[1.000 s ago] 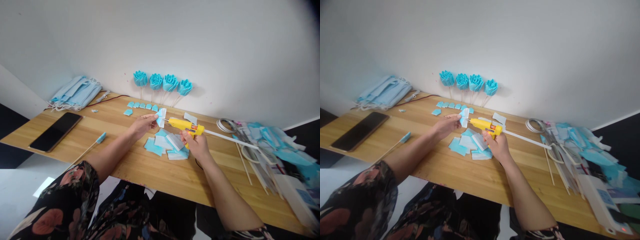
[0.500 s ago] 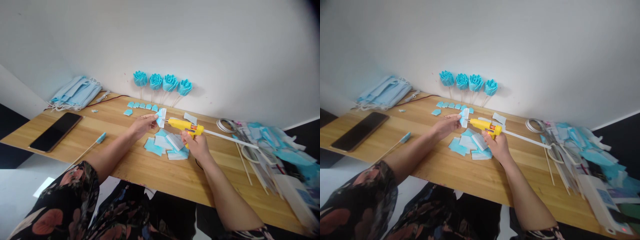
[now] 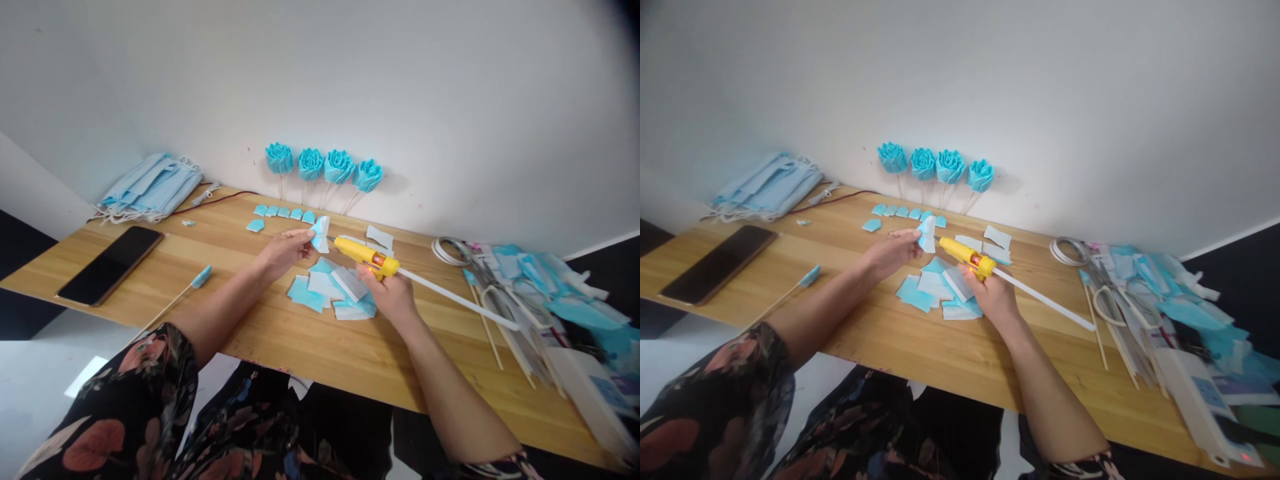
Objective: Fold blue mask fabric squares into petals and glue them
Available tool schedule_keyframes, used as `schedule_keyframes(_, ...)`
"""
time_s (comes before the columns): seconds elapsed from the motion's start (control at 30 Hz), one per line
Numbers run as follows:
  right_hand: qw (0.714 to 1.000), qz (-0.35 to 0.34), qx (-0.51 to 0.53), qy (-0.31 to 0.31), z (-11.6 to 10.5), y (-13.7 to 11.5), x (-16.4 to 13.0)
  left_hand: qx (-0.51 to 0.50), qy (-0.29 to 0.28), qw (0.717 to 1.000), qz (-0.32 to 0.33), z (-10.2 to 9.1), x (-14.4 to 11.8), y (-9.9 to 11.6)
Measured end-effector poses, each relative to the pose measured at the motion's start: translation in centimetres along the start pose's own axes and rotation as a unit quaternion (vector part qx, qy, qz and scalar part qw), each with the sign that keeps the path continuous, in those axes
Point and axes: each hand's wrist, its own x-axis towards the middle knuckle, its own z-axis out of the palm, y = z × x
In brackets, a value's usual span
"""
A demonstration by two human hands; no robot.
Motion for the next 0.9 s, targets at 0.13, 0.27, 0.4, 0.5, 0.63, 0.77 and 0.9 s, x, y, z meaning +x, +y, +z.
schedule_keyframes(0.13, 1.0, 0.007, 0.013, 0.012, -0.2, 0.0, 0.0, -0.046, -0.005, 0.999, -0.014, 0.1, -0.2, 0.3)
schedule_keyframes(0.27, 0.997, 0.029, 0.067, 0.009, -0.3, 0.0, 0.0, -0.058, -0.008, 0.998, -0.027, 0.2, -0.3, 0.4)
schedule_keyframes(0.4, 0.996, 0.045, 0.075, 0.023, -0.1, 0.2, 0.0, -0.056, -0.01, 0.998, -0.026, 0.3, -0.3, 0.4)
schedule_keyframes(0.5, 0.994, 0.06, 0.088, 0.038, -0.1, 0.6, 0.5, -0.058, -0.009, 0.998, -0.022, 0.2, -0.2, 0.3)
schedule_keyframes(0.63, 0.991, 0.114, 0.058, 0.029, -0.9, 1.7, 2.0, -0.057, -0.008, 0.998, -0.019, -0.1, 0.1, 0.3)
schedule_keyframes(0.77, 0.988, 0.117, -0.105, -0.004, -3.9, 3.7, 2.4, -0.049, -0.002, 0.999, -0.019, -0.3, 0.1, 0.4)
schedule_keyframes(0.9, 0.965, 0.102, -0.241, -0.022, -8.6, 6.3, -0.6, -0.042, -0.008, 0.999, -0.015, -0.1, -0.1, 0.6)
